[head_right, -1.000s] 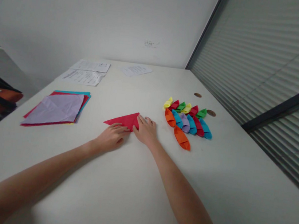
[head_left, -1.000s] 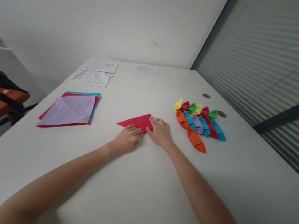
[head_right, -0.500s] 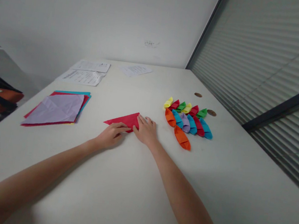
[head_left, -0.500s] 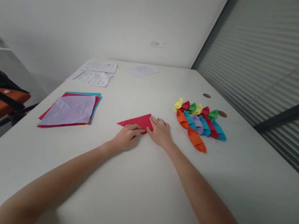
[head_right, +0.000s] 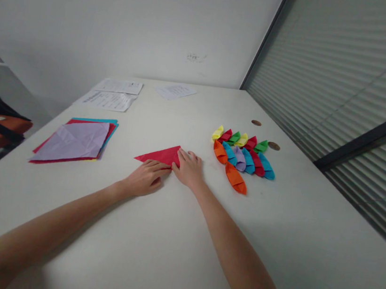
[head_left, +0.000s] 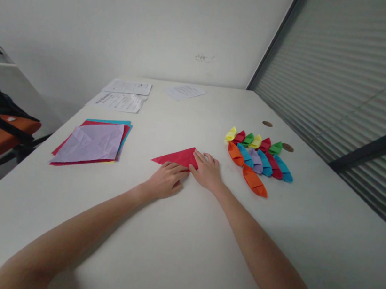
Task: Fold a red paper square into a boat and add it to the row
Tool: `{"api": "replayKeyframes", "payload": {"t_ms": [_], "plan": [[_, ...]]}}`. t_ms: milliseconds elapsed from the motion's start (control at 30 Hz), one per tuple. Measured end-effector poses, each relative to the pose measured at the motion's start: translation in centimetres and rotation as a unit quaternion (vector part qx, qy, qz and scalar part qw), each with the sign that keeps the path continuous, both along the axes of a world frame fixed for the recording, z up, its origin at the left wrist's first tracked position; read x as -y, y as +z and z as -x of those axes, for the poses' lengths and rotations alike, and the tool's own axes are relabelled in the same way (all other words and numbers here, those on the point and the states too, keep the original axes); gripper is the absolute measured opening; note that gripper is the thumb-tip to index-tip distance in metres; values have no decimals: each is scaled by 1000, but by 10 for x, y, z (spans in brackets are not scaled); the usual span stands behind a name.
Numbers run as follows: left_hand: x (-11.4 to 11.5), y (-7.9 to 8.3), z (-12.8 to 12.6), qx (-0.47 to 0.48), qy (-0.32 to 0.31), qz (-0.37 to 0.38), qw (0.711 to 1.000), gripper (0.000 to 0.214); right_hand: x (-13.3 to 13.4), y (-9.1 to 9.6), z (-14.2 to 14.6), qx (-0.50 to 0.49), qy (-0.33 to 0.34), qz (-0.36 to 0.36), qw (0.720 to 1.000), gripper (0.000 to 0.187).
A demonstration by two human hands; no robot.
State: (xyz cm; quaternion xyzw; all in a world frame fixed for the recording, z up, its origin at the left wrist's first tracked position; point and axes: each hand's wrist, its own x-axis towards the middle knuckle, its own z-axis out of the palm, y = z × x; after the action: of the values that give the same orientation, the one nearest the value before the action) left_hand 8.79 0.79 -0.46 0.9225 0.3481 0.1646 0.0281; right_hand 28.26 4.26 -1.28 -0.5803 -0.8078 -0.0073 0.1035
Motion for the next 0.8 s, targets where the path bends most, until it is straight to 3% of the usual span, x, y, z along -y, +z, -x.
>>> {"api": "replayKeyframes", "payload": {"t_ms": [633,800], "plan": [[3,1,-4,34,-22,6,999,44,-6,-1,1,-21,-11,10,1000,52],[3,0,-4,33,-17,6,999,46,-8,13,-5,-35,-17,-3,999,54]]}}
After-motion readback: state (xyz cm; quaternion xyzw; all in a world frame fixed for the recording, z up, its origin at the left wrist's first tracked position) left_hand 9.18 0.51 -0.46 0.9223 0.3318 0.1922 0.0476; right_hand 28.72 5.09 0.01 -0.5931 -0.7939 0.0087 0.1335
